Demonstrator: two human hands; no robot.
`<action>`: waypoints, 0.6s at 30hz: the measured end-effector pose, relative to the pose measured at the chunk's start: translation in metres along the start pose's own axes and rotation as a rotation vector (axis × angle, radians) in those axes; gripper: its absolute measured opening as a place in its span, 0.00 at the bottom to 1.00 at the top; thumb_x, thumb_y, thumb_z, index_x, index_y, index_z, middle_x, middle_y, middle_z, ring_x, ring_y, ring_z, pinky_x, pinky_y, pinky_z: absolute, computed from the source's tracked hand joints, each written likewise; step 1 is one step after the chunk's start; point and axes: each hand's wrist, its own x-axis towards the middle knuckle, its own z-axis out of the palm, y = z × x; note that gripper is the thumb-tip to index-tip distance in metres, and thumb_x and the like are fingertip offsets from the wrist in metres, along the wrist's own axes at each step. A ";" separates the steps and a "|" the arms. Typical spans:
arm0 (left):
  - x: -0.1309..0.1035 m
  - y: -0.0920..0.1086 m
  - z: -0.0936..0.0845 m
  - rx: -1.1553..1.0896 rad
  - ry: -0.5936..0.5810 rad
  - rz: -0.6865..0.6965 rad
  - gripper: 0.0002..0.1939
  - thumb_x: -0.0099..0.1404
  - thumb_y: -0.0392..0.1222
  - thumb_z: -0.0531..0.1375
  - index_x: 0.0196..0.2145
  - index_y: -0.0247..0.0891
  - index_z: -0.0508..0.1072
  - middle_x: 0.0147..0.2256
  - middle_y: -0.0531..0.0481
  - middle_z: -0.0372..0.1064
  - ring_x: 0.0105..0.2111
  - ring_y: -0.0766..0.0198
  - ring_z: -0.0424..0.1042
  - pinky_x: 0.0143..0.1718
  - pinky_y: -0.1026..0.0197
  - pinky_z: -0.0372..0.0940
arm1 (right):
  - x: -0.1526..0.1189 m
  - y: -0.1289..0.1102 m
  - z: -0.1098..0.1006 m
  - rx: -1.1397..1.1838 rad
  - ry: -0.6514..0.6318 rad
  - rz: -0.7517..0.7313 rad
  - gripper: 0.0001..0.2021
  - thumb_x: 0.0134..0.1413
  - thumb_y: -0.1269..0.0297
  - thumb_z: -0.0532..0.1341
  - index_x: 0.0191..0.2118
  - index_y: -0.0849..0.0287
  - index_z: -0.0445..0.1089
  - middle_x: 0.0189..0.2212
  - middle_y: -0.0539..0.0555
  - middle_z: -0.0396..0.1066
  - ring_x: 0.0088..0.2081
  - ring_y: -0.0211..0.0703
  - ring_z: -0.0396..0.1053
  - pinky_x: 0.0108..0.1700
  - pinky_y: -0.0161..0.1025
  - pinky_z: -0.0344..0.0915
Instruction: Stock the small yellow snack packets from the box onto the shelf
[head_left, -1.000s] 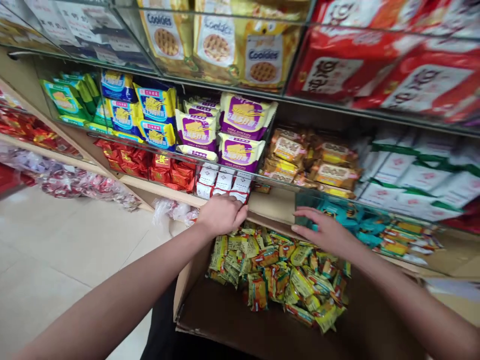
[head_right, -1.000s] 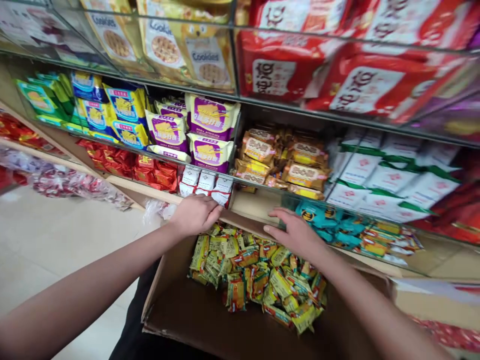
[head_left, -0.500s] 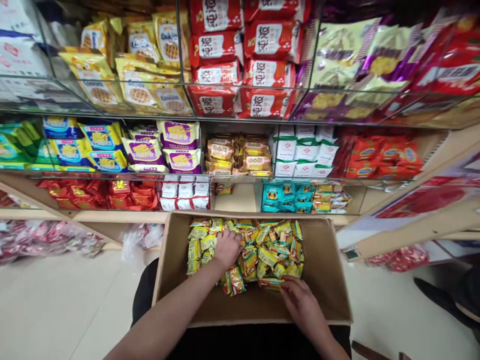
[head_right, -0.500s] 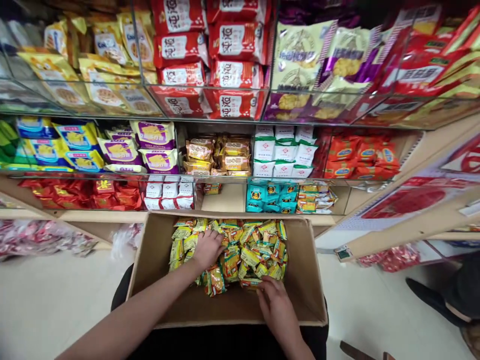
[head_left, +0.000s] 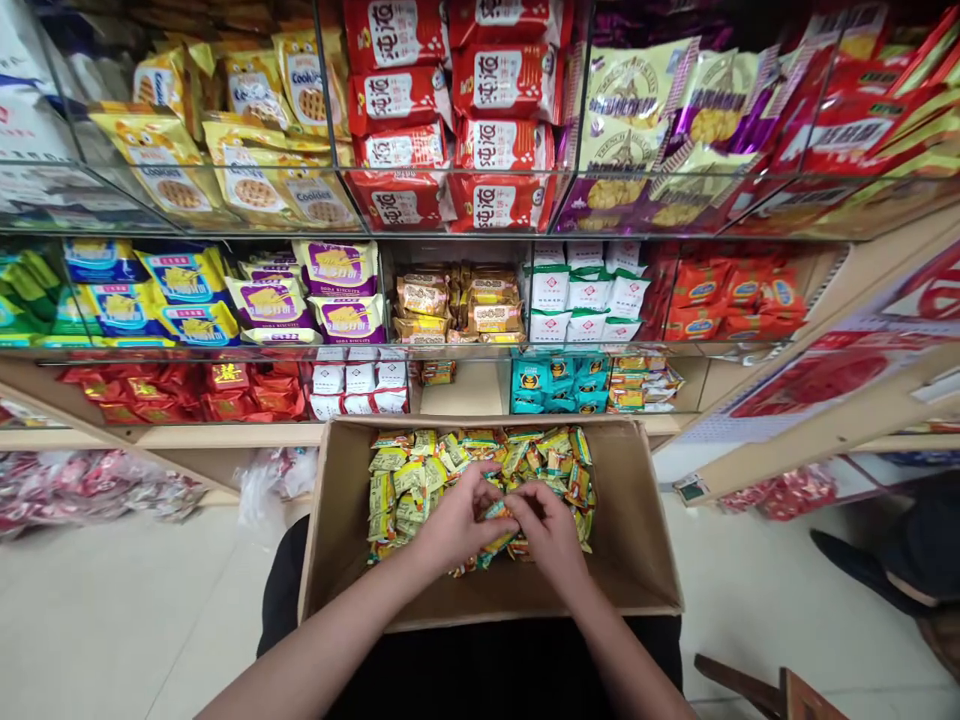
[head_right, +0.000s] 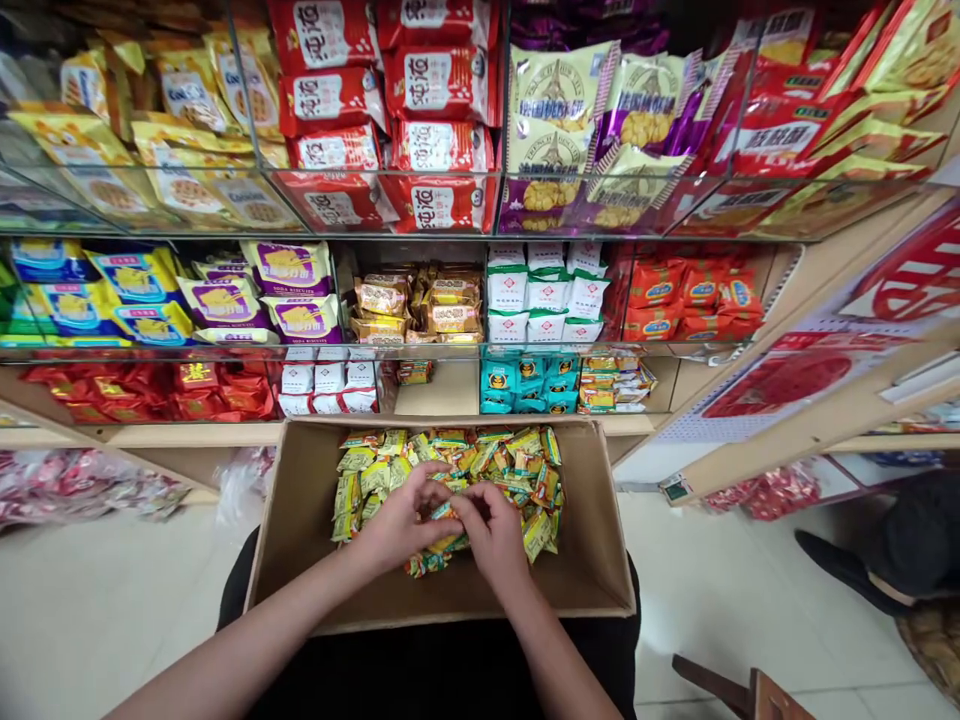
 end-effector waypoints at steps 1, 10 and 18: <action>0.000 0.002 0.003 -0.122 0.089 -0.040 0.24 0.51 0.43 0.60 0.45 0.40 0.56 0.31 0.53 0.65 0.30 0.69 0.66 0.32 0.65 0.62 | 0.001 -0.003 0.002 0.040 0.040 0.024 0.11 0.52 0.57 0.53 0.27 0.58 0.61 0.22 0.48 0.61 0.25 0.36 0.59 0.28 0.32 0.59; -0.002 -0.006 0.033 -0.729 0.615 -0.377 0.16 0.53 0.55 0.55 0.27 0.37 0.65 0.22 0.55 0.67 0.23 0.68 0.67 0.26 0.66 0.63 | -0.011 0.003 0.021 0.177 0.273 0.191 0.13 0.53 0.52 0.50 0.29 0.58 0.57 0.23 0.47 0.56 0.25 0.35 0.55 0.27 0.32 0.56; -0.003 -0.011 0.029 -0.786 0.561 -0.251 0.17 0.56 0.53 0.54 0.31 0.36 0.69 0.25 0.52 0.70 0.24 0.65 0.69 0.26 0.64 0.64 | -0.018 0.009 0.017 0.328 0.184 0.355 0.15 0.51 0.49 0.50 0.27 0.57 0.56 0.20 0.46 0.58 0.21 0.34 0.56 0.21 0.30 0.54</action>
